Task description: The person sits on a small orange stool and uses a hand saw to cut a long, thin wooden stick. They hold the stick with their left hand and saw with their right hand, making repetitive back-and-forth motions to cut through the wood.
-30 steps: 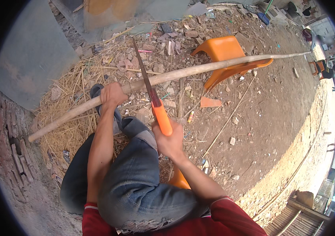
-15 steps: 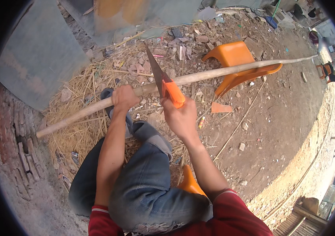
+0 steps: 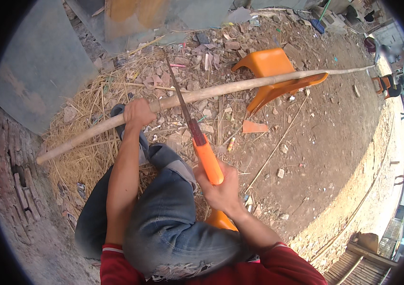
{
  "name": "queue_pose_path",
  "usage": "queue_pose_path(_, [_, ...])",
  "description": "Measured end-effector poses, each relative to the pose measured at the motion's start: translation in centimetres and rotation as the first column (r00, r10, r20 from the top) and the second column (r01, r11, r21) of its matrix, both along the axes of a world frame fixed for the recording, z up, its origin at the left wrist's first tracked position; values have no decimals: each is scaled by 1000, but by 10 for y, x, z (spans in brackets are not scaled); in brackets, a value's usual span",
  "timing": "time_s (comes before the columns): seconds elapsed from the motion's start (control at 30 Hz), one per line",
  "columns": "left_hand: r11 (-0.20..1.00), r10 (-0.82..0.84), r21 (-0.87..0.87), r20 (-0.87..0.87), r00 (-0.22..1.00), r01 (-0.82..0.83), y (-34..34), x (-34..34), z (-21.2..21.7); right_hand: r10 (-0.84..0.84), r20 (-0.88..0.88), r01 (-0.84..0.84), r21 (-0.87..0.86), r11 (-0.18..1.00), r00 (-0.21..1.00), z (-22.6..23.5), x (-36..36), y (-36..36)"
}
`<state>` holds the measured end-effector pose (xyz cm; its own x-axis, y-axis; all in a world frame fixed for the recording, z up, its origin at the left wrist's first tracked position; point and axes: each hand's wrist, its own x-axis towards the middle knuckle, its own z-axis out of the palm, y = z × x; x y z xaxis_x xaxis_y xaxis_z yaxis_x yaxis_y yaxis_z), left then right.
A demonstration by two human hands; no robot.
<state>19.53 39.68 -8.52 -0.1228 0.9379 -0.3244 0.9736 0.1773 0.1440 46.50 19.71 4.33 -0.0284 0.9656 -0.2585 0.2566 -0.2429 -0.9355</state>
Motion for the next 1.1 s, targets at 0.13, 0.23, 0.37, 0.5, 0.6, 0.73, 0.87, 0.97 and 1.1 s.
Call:
queue_pose_path(0.13, [1000, 3, 12, 18, 1000, -3, -5, 4, 2, -80, -55, 75, -94, 993, 995, -21, 0, -28])
queue_pose_path(0.23, [1000, 9, -21, 2, 1000, -9, -5, 4, 9, -102, -120, 80, -173, 982, 988, -8, 2, -43])
queue_pose_path(0.37, [1000, 19, -4, -13, 1000, -19, -2, -3, 3, -44, -85, 24, -230, 973, 995, 24, 9, -77])
queue_pose_path(0.5, [999, 48, -11, 10, 999, -47, -10, 8, 4, -107, -83, 102, -66, 993, 991, -5, 1, -54])
queue_pose_path(0.6, [999, 37, -32, 22, 999, -36, -20, 11, 7, -108, -14, 107, -12, 994, 994, -49, -38, 20])
queue_pose_path(0.73, [999, 30, -31, -10, 999, -30, 2, -4, 6, -34, -29, 30, -142, 989, 999, -18, -5, -17])
queue_pose_path(0.87, [999, 38, -29, -1, 999, -38, -3, -2, 9, -70, -68, 62, -119, 991, 995, -14, 4, -72])
queue_pose_path(0.97, [1000, 29, -2, -14, 999, -29, -13, 5, 4, -65, -22, 64, -26, 998, 998, -46, -33, 7])
queue_pose_path(1.1, [999, -28, -16, 25, 999, 28, -14, 4, 0, -122, -89, 105, -177, 979, 989, -41, -13, 10])
